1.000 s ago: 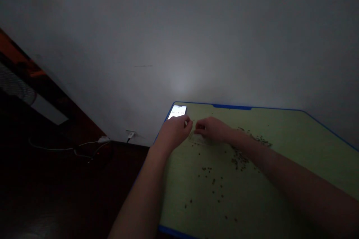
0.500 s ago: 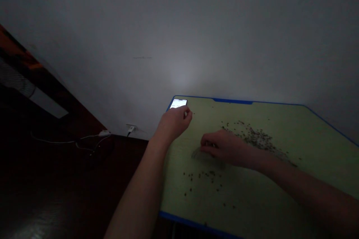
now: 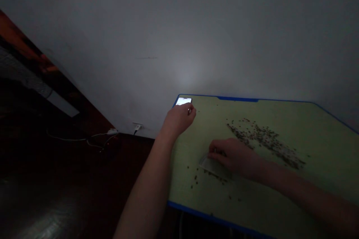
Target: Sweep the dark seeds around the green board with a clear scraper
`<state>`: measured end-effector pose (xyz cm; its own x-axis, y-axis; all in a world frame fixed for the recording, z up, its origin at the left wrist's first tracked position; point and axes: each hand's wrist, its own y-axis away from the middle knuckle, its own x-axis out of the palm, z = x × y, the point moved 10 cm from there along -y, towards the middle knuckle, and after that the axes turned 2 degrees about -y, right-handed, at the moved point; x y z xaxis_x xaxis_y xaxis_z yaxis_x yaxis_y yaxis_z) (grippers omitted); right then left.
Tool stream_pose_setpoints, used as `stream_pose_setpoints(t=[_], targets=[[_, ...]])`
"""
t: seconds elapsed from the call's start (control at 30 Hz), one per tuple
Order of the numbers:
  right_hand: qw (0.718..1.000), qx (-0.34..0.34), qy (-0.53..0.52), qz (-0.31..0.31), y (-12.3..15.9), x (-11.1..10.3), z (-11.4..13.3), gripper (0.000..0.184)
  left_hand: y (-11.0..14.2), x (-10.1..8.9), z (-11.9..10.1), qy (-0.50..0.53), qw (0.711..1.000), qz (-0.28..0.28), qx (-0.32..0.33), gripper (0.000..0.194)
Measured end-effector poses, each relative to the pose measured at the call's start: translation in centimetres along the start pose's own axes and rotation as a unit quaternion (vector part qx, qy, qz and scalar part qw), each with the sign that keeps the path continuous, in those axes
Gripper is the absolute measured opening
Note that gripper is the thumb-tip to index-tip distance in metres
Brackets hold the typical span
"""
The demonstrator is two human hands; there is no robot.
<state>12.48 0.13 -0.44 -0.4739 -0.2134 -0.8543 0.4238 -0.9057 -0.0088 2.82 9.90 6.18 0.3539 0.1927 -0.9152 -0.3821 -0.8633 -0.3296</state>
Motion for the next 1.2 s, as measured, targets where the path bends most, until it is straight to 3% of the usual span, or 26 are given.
stream_pose_setpoints(t=[0.23,0.37,0.53,0.77,0.9,1.07,1.2], targets=[[0.994,-0.087,0.070,-0.006,-4.2,-1.4,3.1,0.018,0.1,-0.8,0.5,0.003,1.000,-0.026,-0.014,0.032],[0.981,-0.161,0.113,0.009,-5.8,0.3,5.9,0.020,0.2,-1.8,0.8,0.010,0.998,-0.059,-0.021,0.035],[0.972,-0.213,0.068,0.073,-4.7,2.5,8.1,0.019,0.2,-2.5,1.2,0.010,0.996,-0.076,-0.048,0.040],[0.966,-0.230,0.038,0.110,-1.5,2.6,8.0,0.017,0.2,-2.2,0.9,0.019,0.997,-0.060,-0.043,0.038],[0.977,-0.188,-0.004,0.098,-0.7,1.2,6.6,0.018,0.2,-1.9,0.7,0.021,0.998,-0.051,-0.040,0.037],[0.999,-0.037,-0.025,0.006,1.0,-1.6,1.0,0.012,0.1,-1.8,0.4,0.026,0.998,-0.051,-0.028,0.039],[0.998,0.053,-0.005,-0.029,3.9,-1.7,-2.5,0.015,0.1,-2.0,0.1,0.020,0.998,-0.056,-0.014,0.039]])
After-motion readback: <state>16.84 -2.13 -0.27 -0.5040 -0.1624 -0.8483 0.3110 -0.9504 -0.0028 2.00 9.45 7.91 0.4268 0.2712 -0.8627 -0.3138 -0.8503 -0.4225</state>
